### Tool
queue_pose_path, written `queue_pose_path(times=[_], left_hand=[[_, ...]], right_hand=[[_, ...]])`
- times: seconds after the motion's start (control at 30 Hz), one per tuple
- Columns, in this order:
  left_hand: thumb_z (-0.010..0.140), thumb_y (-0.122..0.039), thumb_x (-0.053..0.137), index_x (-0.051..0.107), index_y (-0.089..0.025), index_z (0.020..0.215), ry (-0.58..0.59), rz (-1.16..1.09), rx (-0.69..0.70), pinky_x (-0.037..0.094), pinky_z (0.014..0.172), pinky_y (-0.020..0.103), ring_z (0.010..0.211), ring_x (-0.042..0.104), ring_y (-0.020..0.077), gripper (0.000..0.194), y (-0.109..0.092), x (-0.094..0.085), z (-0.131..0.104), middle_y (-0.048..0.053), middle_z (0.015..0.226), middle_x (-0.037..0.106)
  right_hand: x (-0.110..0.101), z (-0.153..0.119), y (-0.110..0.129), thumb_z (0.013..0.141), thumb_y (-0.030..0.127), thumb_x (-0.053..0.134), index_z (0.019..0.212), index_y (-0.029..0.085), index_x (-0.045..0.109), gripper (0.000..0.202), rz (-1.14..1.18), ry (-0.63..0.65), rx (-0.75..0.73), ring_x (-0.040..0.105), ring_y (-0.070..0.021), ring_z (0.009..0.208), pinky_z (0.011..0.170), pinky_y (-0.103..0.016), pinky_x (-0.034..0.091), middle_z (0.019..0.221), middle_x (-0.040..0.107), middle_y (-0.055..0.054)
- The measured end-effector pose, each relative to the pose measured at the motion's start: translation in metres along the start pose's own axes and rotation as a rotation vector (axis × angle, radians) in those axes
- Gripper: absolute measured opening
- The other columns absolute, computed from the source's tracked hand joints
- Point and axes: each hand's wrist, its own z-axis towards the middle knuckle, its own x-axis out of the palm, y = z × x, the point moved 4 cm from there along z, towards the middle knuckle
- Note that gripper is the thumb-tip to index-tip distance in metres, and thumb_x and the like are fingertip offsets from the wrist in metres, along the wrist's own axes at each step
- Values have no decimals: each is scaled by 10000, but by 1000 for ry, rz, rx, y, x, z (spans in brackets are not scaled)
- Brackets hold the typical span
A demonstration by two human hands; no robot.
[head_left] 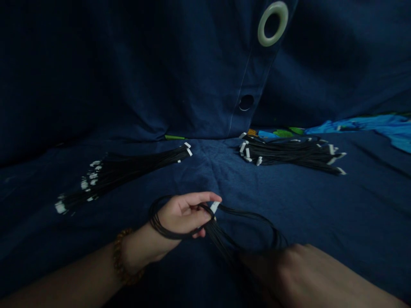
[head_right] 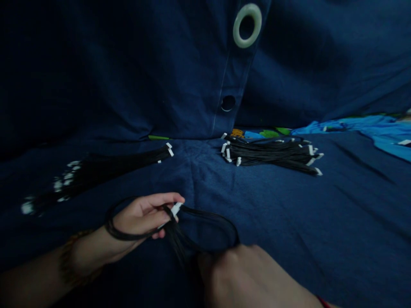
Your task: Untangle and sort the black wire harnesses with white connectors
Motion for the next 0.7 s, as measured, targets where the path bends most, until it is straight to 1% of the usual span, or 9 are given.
queue_pose_path(times=[0.07, 0.1, 0.13, 0.2, 0.23, 0.37, 0.47, 0.6, 0.7], left_hand=[[685, -164, 590, 628, -185, 992, 58, 27, 6, 353, 394, 137, 414, 482, 31, 310, 1, 1, 1, -24, 640, 573], [693, -169, 588, 626, -188, 997, 89, 37, 15, 355, 400, 138, 420, 486, 31, 307, 2, 2, 1, -21, 654, 577], [702, -174, 586, 625, -195, 1000, 115, 42, 25, 356, 406, 137, 427, 490, 31, 302, 3, 2, 1, -22, 664, 575], [721, -193, 580, 622, -215, 1004, 130, 36, 48, 356, 414, 133, 440, 493, 29, 287, 5, 1, 1, -30, 671, 558], [729, -206, 578, 619, -226, 1008, 128, 30, 54, 357, 418, 132, 445, 493, 28, 283, 5, 1, 1, -34, 669, 549], [739, -218, 573, 611, -240, 1023, 101, 58, 58, 366, 433, 133, 464, 495, 35, 287, 4, 0, -1, -37, 653, 541], [742, -201, 561, 609, -228, 1031, 86, 82, 59, 367, 433, 137, 462, 490, 40, 294, 2, 1, -2, -35, 635, 539], [732, -196, 565, 607, -212, 1034, 83, 92, 60, 366, 429, 143, 464, 495, 49, 305, 2, 1, -1, -32, 626, 538], [727, -194, 563, 608, -211, 1030, 81, 98, 60, 369, 430, 144, 463, 501, 49, 307, 3, 2, -1, -32, 636, 540]], right_hand=[[-6, 15, 11, 715, 109, 464, 647, 228, 606, 196, -12, 62, 10, 525, -105, 411, 389, -212, 320, 528, 603, 19], [-9, 21, 15, 723, 98, 449, 660, 215, 605, 204, -4, 74, 20, 552, -112, 472, 440, -207, 355, 574, 616, 7], [-12, 26, 17, 734, 92, 436, 669, 205, 601, 210, 22, 90, 23, 568, -116, 528, 494, -204, 380, 616, 623, 0], [-14, 34, 19, 758, 83, 409, 678, 191, 588, 224, 107, 108, 20, 562, -110, 597, 574, -201, 393, 667, 617, 5], [-13, 37, 18, 772, 86, 396, 676, 186, 576, 227, 159, 123, 20, 544, -102, 597, 581, -197, 387, 663, 602, 14], [-3, 42, 9, 830, 158, 371, 619, 163, 517, 256, 406, 179, 69, 433, -79, 526, 505, -186, 332, 563, 476, 41], [4, 44, 5, 837, 206, 386, 625, 148, 528, 261, 574, 178, 120, 422, -80, 537, 510, -187, 330, 563, 457, 37], [5, 44, 3, 812, 218, 435, 679, 143, 571, 204, 616, 138, 175, 401, -73, 519, 484, -180, 311, 570, 476, 40], [1, 42, 4, 797, 202, 460, 695, 159, 595, 175, 536, 99, 146, 398, -69, 507, 464, -175, 298, 568, 488, 49]])
